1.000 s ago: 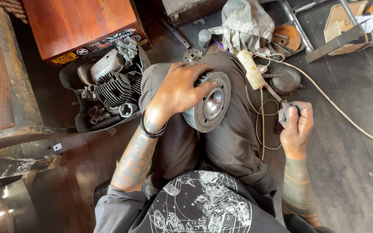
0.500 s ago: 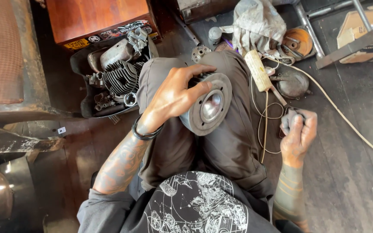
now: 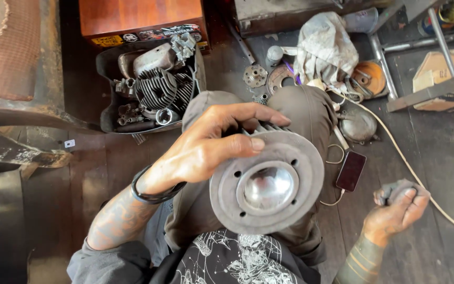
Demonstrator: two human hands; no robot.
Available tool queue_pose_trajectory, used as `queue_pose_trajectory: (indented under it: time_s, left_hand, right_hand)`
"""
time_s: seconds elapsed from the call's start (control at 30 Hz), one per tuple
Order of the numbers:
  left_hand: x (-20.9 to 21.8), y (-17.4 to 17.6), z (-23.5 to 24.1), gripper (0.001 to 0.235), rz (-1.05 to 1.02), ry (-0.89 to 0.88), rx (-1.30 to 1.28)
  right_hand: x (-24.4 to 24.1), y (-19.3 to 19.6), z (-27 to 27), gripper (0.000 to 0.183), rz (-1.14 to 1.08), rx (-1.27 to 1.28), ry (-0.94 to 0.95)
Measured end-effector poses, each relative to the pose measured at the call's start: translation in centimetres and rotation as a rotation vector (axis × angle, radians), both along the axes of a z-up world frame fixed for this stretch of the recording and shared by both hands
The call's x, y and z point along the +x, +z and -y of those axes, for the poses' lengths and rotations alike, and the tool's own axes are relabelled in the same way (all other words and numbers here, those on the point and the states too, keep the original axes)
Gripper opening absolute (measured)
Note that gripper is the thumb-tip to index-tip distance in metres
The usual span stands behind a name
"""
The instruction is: Cleaning and polishing the inner surface of a motorcycle engine component using abrasive paper
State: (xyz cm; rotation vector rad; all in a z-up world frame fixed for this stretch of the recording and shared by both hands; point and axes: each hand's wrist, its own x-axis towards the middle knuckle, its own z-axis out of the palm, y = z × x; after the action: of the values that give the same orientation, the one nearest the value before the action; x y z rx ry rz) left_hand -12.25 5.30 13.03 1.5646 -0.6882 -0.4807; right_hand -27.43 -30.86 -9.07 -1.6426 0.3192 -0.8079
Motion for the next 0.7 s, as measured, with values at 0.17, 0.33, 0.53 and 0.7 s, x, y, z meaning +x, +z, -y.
queue_pose_trajectory:
  time_s: [0.17, 0.33, 0.53, 0.7]
  left_hand:
    - [-0.9, 1.7, -2.2, 0.047, 0.042, 0.056, -0.024]
    - [-1.2, 1.8, -4.3, 0.047, -0.022, 0.117, 0.004]
    - [-0.3, 0.9, -5.9, 0.049, -0.009, 0.137, -0.051]
    - [0.4, 1.4, -6.5, 0.052, 0.013, 0.144, -0.034]
  right_hand:
    - [1.4, 0.1, -0.3, 0.023, 0.046, -0.011, -0.037]
    - [2.7, 1.7, -1.7, 0.026, 0.091, -0.025, -0.006]
    - [3.7, 3.1, -2.2, 0.026, 0.132, -0.116, -0.004]
    - [4.2, 4.6, -1.6, 0.019, 0.162, -0.32, -0.018]
